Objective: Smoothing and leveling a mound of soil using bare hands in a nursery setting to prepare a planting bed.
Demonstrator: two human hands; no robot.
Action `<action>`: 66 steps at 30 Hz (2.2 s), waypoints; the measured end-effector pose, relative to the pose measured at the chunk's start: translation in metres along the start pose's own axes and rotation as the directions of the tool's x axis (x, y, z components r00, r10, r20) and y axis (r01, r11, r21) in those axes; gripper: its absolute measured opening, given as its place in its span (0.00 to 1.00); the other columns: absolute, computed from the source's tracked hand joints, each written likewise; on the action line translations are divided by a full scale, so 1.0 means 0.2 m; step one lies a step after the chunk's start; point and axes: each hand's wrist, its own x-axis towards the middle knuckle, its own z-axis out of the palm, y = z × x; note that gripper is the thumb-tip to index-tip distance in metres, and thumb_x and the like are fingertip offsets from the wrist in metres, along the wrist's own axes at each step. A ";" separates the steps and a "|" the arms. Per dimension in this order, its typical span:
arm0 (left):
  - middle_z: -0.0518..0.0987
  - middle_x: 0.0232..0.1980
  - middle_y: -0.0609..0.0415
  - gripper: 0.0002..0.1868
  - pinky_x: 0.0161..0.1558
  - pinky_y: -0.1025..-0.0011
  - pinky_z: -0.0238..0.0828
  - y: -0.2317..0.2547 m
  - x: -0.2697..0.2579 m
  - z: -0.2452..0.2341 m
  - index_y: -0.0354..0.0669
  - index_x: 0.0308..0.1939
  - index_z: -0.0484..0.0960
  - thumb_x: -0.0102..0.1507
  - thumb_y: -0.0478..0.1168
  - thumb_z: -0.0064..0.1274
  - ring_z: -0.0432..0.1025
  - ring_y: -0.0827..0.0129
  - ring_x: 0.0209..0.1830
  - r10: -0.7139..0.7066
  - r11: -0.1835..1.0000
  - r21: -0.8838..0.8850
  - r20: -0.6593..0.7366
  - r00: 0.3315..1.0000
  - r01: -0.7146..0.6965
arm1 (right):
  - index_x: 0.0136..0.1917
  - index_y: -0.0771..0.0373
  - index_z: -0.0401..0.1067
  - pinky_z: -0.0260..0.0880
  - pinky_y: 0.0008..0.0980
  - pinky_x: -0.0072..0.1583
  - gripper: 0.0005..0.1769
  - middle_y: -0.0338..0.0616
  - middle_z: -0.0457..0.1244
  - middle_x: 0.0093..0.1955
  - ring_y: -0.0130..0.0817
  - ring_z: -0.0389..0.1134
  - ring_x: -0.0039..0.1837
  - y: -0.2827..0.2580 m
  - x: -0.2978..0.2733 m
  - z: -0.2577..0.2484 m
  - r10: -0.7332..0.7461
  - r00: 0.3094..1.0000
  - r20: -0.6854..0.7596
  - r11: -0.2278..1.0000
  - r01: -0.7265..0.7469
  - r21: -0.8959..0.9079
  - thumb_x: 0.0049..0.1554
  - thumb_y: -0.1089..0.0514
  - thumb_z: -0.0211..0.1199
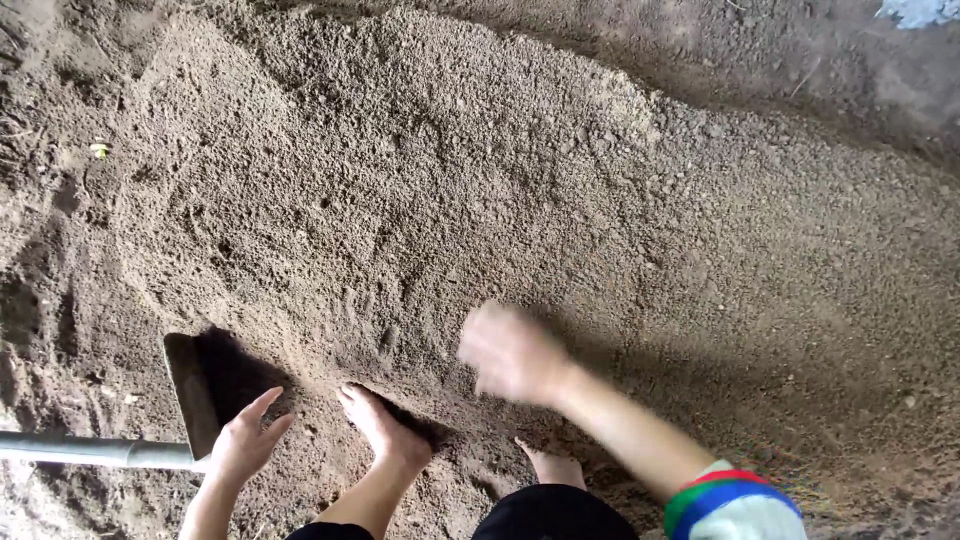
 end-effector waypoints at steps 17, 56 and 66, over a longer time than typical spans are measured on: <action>0.64 0.79 0.54 0.39 0.67 0.49 0.75 -0.05 0.01 0.00 0.63 0.78 0.59 0.64 0.59 0.50 0.70 0.57 0.71 -0.022 1.000 -0.016 0.025 0.999 0.023 | 0.32 0.65 0.71 0.58 0.15 0.26 0.13 0.42 0.61 0.27 0.23 0.59 0.26 -0.07 0.19 -0.31 0.260 0.959 -0.113 0.962 -0.268 -0.060 0.56 0.71 0.52; 0.72 0.74 0.52 0.30 0.72 0.62 0.62 0.29 0.00 -0.75 0.47 0.70 0.73 0.63 0.46 0.52 0.66 0.64 0.74 -0.027 0.556 -0.741 -0.468 0.883 -0.376 | 0.65 0.52 0.71 0.55 0.45 0.73 0.20 0.36 0.50 0.81 0.40 0.53 0.79 -0.22 0.73 1.04 -0.947 0.317 -0.047 0.299 0.823 -0.483 0.63 0.52 0.46; 0.76 0.56 0.43 0.24 0.70 0.44 0.65 0.56 0.77 -0.55 0.34 0.57 0.74 0.56 0.25 0.53 0.70 0.48 0.62 0.443 0.647 0.170 -0.877 0.185 -0.744 | 0.72 0.57 0.55 0.40 0.39 0.76 0.35 0.43 0.40 0.79 0.39 0.43 0.78 -0.27 1.20 0.02 -0.135 0.968 0.213 0.879 0.018 0.477 0.54 0.62 0.62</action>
